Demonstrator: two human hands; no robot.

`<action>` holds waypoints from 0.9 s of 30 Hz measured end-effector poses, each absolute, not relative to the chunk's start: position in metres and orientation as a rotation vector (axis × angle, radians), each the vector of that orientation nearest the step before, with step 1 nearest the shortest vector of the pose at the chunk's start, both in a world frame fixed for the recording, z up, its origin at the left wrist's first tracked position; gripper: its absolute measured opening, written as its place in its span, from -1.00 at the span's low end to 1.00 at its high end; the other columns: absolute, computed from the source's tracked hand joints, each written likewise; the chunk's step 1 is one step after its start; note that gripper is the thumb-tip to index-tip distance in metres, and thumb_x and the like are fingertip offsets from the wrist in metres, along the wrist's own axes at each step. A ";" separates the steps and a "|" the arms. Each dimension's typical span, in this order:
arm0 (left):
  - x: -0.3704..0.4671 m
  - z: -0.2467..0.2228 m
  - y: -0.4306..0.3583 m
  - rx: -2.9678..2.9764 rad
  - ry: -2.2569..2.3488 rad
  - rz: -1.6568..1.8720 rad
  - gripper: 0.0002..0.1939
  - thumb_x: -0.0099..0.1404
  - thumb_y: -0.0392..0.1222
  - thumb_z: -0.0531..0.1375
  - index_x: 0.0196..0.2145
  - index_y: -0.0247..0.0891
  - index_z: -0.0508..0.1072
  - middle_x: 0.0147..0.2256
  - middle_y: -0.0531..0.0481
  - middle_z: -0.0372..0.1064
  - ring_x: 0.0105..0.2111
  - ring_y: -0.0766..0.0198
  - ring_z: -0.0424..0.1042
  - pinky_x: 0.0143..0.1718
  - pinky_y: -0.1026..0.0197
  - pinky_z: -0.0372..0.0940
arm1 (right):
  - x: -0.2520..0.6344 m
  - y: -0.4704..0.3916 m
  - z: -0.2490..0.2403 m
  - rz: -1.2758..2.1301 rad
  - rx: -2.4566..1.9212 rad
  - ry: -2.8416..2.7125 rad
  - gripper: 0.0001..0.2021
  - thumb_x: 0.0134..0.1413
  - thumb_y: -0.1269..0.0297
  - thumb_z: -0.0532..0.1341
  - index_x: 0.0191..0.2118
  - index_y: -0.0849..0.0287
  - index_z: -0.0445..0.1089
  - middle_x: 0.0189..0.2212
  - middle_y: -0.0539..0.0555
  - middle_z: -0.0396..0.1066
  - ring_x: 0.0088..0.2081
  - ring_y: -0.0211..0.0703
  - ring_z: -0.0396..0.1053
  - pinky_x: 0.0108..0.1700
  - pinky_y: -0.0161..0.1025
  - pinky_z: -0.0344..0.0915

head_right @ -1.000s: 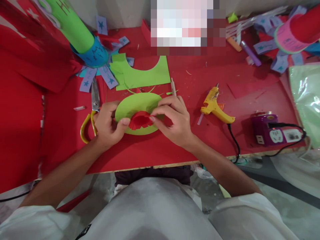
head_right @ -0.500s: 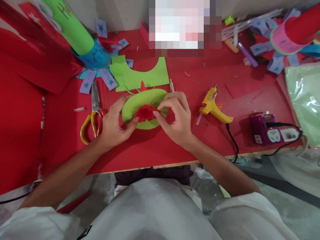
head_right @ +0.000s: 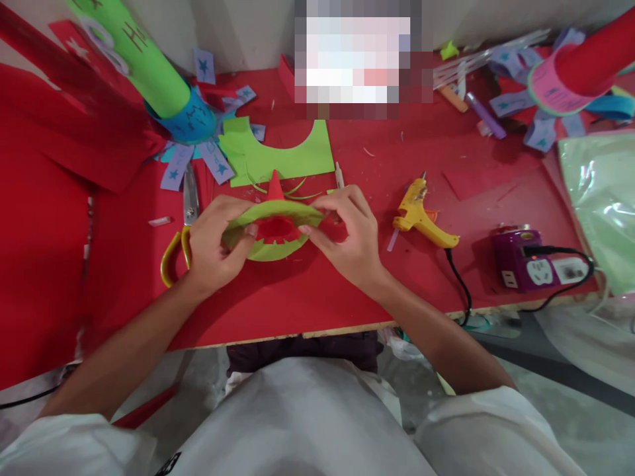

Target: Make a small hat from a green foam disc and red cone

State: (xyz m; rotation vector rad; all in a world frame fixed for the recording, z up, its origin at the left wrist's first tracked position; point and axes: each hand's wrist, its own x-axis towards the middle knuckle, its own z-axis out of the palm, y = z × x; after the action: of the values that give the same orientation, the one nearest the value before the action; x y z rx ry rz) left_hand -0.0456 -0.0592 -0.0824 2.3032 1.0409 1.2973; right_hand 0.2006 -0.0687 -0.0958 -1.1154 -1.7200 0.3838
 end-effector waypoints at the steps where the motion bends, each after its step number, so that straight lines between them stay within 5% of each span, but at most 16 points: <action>1: -0.046 -0.082 -0.059 2.278 1.034 1.310 -0.80 0.51 -0.27 0.21 0.04 -0.16 0.54 -0.11 -0.09 0.61 -0.11 0.17 0.60 -0.06 0.12 0.49 | 0.200 -0.068 -0.096 0.401 -1.106 -1.729 -0.79 0.30 0.10 0.43 -0.19 0.05 0.45 -0.29 0.03 0.42 -0.26 -0.08 0.37 -0.22 -0.12 0.35; 8: -0.046 -0.083 -0.059 2.240 1.150 1.197 -0.57 0.48 0.14 0.29 0.10 -0.21 0.53 -0.08 -0.12 0.61 -0.12 0.13 0.58 -0.05 0.11 0.49 | 0.196 -0.064 -0.103 0.553 -1.040 -1.782 -0.71 0.37 0.14 0.35 -0.34 0.09 0.32 -0.42 -0.05 0.33 -0.37 -0.20 0.28 -0.29 -0.21 0.20; 18: -0.046 -0.093 -0.052 2.147 1.137 1.203 -0.69 0.41 -0.03 0.40 0.01 -0.21 0.60 -0.11 -0.09 0.63 -0.12 0.15 0.59 -0.04 0.13 0.49 | 0.197 -0.061 -0.107 0.634 -1.066 -1.763 -0.64 0.40 0.02 0.31 -0.37 0.08 0.28 -0.46 -0.07 0.27 -0.42 -0.22 0.25 -0.35 -0.25 0.19; 24: -0.046 -0.090 -0.052 2.061 1.112 1.157 -0.70 0.39 0.05 0.40 -0.08 -0.22 0.62 -0.17 -0.09 0.63 -0.21 0.17 0.57 -0.11 0.14 0.47 | 0.195 -0.064 -0.109 0.686 -1.032 -1.775 -0.49 0.20 -0.25 0.41 0.00 0.07 0.46 -0.15 0.14 0.60 -0.16 0.03 0.54 -0.13 -0.07 0.51; 27: -0.045 -0.088 -0.053 2.055 1.080 1.156 -0.74 0.40 -0.01 0.39 -0.08 -0.22 0.62 -0.17 -0.08 0.63 -0.21 0.19 0.57 -0.12 0.16 0.46 | 0.192 -0.064 -0.108 0.670 -1.051 -1.784 -0.53 0.20 -0.21 0.43 -0.04 0.07 0.50 -0.20 0.12 0.62 -0.21 0.01 0.57 -0.17 -0.08 0.52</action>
State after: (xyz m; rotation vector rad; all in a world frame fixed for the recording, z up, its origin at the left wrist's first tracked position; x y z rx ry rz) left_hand -0.0450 -0.0533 -0.0883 2.0555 1.0796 1.1556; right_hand 0.1919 -0.0644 -0.1079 -1.0510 -1.7837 0.6700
